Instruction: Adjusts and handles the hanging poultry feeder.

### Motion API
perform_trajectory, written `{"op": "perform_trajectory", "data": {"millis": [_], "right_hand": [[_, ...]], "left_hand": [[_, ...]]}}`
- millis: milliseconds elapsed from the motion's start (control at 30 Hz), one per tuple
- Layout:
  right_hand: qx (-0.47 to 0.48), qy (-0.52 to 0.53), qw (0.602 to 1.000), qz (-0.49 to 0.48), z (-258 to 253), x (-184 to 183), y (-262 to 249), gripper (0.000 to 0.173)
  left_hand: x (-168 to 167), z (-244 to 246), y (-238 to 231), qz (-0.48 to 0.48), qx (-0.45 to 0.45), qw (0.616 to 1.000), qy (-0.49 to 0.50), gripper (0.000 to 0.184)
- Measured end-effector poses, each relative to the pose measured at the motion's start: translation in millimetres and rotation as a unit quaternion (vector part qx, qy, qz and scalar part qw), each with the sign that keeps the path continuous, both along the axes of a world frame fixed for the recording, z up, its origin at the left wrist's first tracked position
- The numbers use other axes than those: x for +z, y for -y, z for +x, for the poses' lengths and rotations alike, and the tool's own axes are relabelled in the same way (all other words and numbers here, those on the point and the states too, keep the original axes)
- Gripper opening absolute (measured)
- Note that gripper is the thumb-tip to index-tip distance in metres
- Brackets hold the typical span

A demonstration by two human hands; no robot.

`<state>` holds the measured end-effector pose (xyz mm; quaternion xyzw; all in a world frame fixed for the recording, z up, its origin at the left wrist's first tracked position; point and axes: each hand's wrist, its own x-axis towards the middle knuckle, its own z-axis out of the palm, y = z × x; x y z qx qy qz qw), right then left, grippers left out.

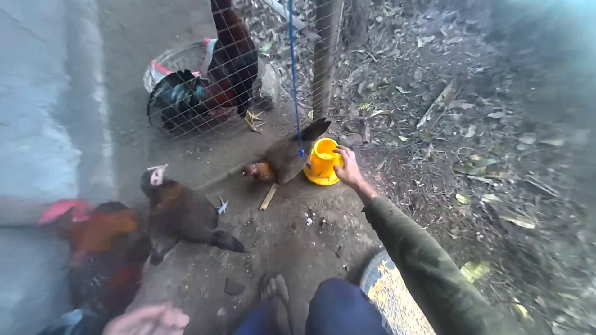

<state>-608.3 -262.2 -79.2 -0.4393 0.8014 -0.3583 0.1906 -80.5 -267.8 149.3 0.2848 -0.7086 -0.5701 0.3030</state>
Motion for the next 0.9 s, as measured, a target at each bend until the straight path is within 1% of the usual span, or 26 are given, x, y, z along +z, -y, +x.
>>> {"op": "perform_trajectory", "data": {"millis": [33,67,100,133,200,233,300,367,433,467,500,567,600,633,667,767,800,900], "right_hand": [[0.048,-0.059,0.996,0.053,1.9,-0.6,13.1,0.058],[0.077,-0.103,0.986,0.107,3.5,0.8,26.1,0.062],[0.094,-0.128,0.975,0.158,4.9,1.9,36.3,0.062],[0.102,-0.138,0.965,0.197,7.4,0.0,43.1,0.058],[0.106,-0.143,0.952,0.248,11.7,-1.2,48.6,0.042],[0.108,-0.147,0.948,0.260,12.6,-0.1,46.3,0.036],[0.106,-0.152,0.948,0.259,13.4,7.7,35.7,0.032],[0.099,-0.153,0.952,0.248,15.6,31.1,26.6,0.033],[0.100,-0.149,0.953,0.246,24.9,64.0,17.4,0.035],[0.102,-0.149,0.952,0.247,30.6,83.6,13.9,0.037],[0.104,-0.149,0.951,0.249,37.2,102.5,10.2,0.037],[0.106,-0.150,0.950,0.254,50.4,133.8,3.7,0.038],[0.108,-0.148,0.949,0.256,56.5,145.4,1.3,0.038],[0.113,-0.143,0.948,0.259,62.9,154.9,-1.4,0.037],[0.119,-0.139,0.947,0.264,69.8,162.0,-4.8,0.036],[0.151,-0.118,0.942,0.275,88.7,174.7,-16.6,0.037],[0.163,-0.109,0.941,0.277,95.3,175.7,-21.0,0.037],[0.192,-0.091,0.939,0.271,113.6,174.8,-31.2,0.038]], "left_hand": [[-3.8,-3.9,3.6,0.002,-0.008,1.000,0.003,0.032],[-7.9,-10.1,6.1,0.005,-0.016,1.000,0.002,0.032],[-11.2,-16.8,7.9,0.014,-0.025,1.000,-0.002,0.032],[-12.3,-24.0,12.1,0.024,-0.034,0.999,-0.002,0.032],[-9.7,-44.7,24.7,0.026,-0.049,0.998,0.005,0.029],[-5.9,-58.1,32.2,0.007,-0.053,0.998,0.016,0.027],[7.3,-92.3,54.3,-0.059,-0.058,0.996,0.039,0.029],[24.6,-135.7,77.2,-0.114,-0.053,0.989,0.071,0.034],[35.8,-183.7,99.0,-0.132,-0.051,0.981,0.130,0.040],[38.3,-210.4,110.3,-0.126,-0.051,0.978,0.159,0.047],[36.6,-237.9,121.5,-0.122,-0.046,0.975,0.182,0.057],[22.9,-288.8,141.5,-0.121,-0.026,0.970,0.208,0.075],[14.3,-309.1,148.2,-0.125,-0.017,0.967,0.220,0.081],[6.5,-324.5,150.7,-0.129,-0.011,0.964,0.232,0.081],[-0.6,-334.8,148.2,-0.136,-0.004,0.961,0.240,0.075],[-15.1,-344.4,130.3,-0.157,0.015,0.961,0.229,0.035],[-16.7,-342.7,125.2,-0.144,0.007,0.962,0.232,0.030],[-22.5,-334.4,119.3,-0.055,-0.042,0.975,0.210,0.026]]}}
